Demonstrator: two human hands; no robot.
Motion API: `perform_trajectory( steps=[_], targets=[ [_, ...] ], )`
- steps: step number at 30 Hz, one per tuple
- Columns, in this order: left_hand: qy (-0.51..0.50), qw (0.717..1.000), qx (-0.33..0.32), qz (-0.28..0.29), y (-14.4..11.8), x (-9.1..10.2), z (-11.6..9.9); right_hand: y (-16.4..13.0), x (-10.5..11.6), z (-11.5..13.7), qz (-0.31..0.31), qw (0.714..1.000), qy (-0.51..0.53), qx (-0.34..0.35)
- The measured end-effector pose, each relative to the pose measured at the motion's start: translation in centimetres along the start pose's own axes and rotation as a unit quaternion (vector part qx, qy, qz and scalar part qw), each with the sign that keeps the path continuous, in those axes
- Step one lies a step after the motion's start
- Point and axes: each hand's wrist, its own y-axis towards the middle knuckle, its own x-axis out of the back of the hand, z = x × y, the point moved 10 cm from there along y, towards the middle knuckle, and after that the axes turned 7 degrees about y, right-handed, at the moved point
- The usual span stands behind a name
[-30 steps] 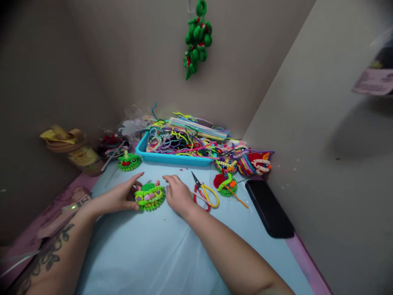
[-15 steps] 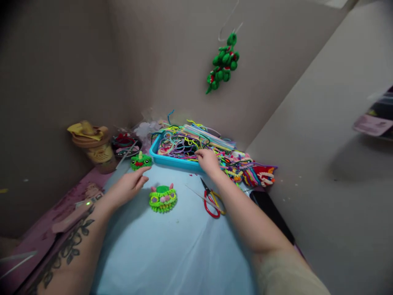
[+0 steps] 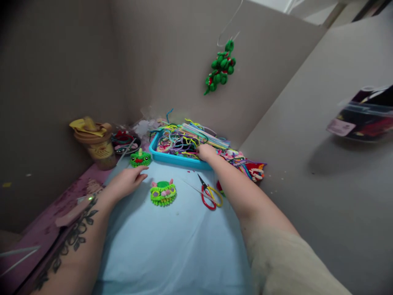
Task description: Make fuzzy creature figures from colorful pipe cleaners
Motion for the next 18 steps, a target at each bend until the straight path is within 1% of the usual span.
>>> perform_trajectory(
  steps=[5, 7, 9, 11, 12, 14, 15, 16, 17, 18],
  targets=[
    [-0.015, 1.000, -0.004, 0.010, -0.1, 0.1, -0.3, -1.7, 3.5, -2.5, -0.073, 0.996, -0.035, -0.034],
    [-0.020, 1.000, -0.003, 0.013, -0.2, 0.1, -0.3, -2.4, 4.4, -2.9, -0.089, 0.995, -0.045, -0.027],
    [-0.021, 1.000, -0.005, 0.010, -0.2, 0.1, -0.3, -2.9, 5.4, -3.1, -0.114, 0.993, -0.032, -0.011],
    [-0.018, 1.000, -0.006, 0.009, -0.2, 0.0, -0.4, -3.3, 7.1, -3.6, -0.170, 0.985, 0.037, -0.007],
    [-0.016, 1.000, -0.006, 0.009, -0.2, 0.0, -0.4, -3.6, 8.3, -4.1, -0.211, 0.973, 0.092, -0.012],
    [-0.017, 1.000, -0.003, 0.013, -0.1, -0.2, -0.4, -4.3, 10.5, -5.1, -0.295, 0.931, 0.212, -0.028],
    [-0.020, 1.000, -0.002, 0.016, -0.1, -0.3, -0.4, -4.5, 11.3, -5.3, -0.324, 0.908, 0.264, -0.030],
    [-0.023, 1.000, -0.002, 0.016, -0.1, -0.3, -0.4, -4.7, 11.7, -5.2, -0.335, 0.891, 0.307, -0.027],
    [-0.027, 1.000, -0.002, 0.013, -0.1, -0.2, -0.4, -4.7, 11.9, -4.7, -0.328, 0.881, 0.340, -0.019],
    [-0.034, 0.999, -0.003, 0.005, -0.1, 0.0, -0.5, -4.6, 11.7, -3.7, -0.304, 0.880, 0.365, -0.008]
  ],
)
